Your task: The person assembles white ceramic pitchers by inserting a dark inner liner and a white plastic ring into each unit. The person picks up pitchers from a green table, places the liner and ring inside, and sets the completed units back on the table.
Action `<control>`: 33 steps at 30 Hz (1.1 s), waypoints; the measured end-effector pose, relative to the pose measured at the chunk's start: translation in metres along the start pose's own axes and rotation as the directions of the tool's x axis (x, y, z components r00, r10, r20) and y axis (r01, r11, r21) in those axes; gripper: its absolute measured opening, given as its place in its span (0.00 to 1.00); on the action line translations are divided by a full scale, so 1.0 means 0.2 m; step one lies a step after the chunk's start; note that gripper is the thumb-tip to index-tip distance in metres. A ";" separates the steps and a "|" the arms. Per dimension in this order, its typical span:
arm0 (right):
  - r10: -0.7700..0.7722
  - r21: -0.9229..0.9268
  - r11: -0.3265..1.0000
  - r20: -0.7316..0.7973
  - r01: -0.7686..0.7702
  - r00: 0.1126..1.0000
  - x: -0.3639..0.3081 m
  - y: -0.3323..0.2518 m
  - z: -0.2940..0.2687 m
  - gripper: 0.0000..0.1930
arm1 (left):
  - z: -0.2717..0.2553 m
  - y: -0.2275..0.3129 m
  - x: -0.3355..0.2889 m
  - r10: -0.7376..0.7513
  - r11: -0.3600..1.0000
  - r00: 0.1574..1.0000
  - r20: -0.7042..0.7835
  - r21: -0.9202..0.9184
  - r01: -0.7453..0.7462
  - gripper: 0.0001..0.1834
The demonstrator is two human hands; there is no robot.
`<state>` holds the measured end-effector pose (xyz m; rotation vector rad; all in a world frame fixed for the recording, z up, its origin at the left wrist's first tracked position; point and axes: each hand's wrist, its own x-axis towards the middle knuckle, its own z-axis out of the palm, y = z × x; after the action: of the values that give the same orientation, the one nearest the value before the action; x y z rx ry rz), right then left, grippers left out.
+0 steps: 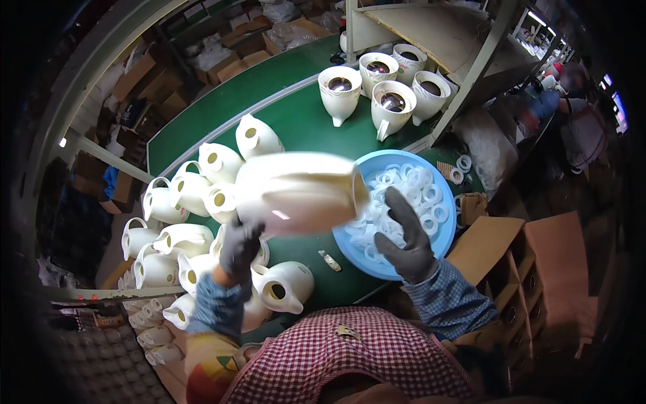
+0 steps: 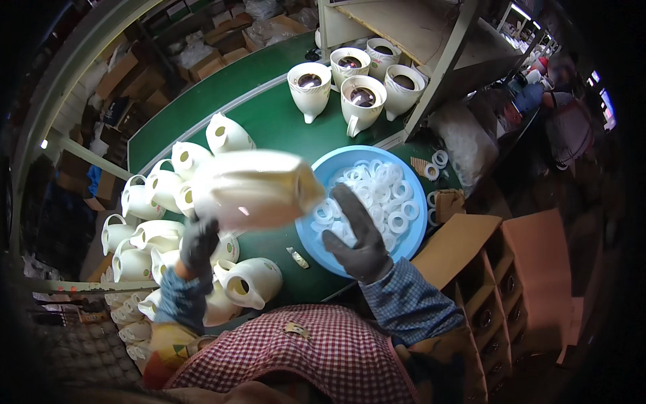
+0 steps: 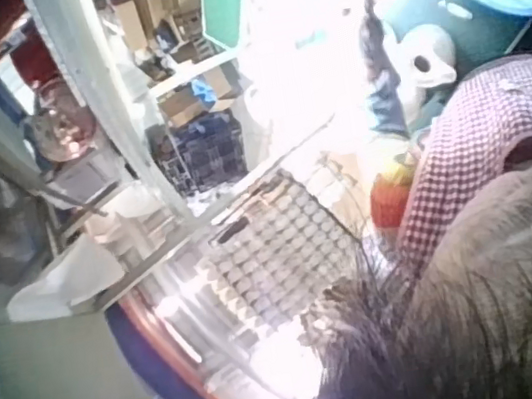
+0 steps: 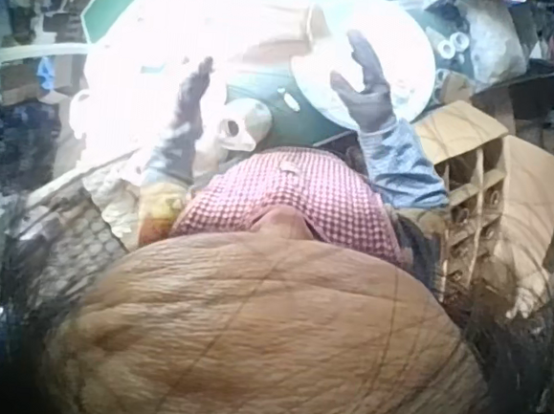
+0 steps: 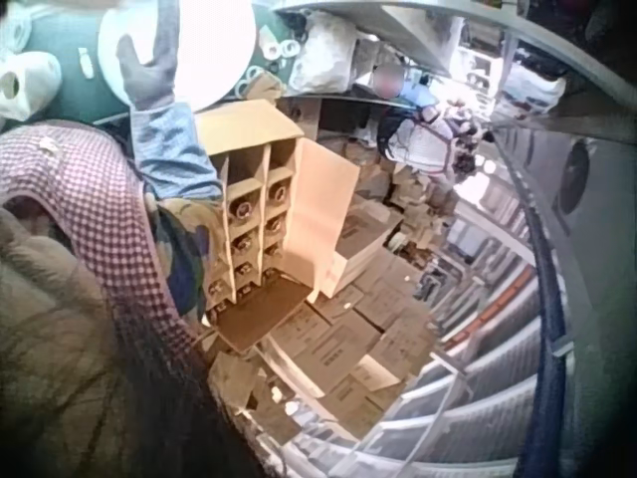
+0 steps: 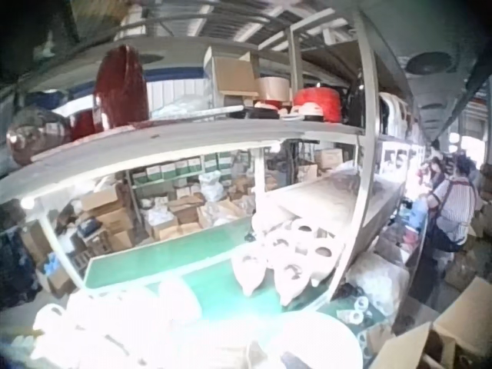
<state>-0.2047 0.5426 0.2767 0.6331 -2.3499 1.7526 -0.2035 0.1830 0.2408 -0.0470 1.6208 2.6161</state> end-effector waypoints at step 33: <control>-0.051 -0.330 0.944 -0.068 0.026 0.996 -0.09 -0.06 -0.89 0.15 | 0.19 -0.17 1.21 0.144 0.100 0.759 0.635 0.754 -0.649 0.27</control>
<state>-0.2083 0.7117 0.3360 0.5435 -2.4767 1.2970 -0.4422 0.2415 0.2138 1.1087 2.9826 0.9907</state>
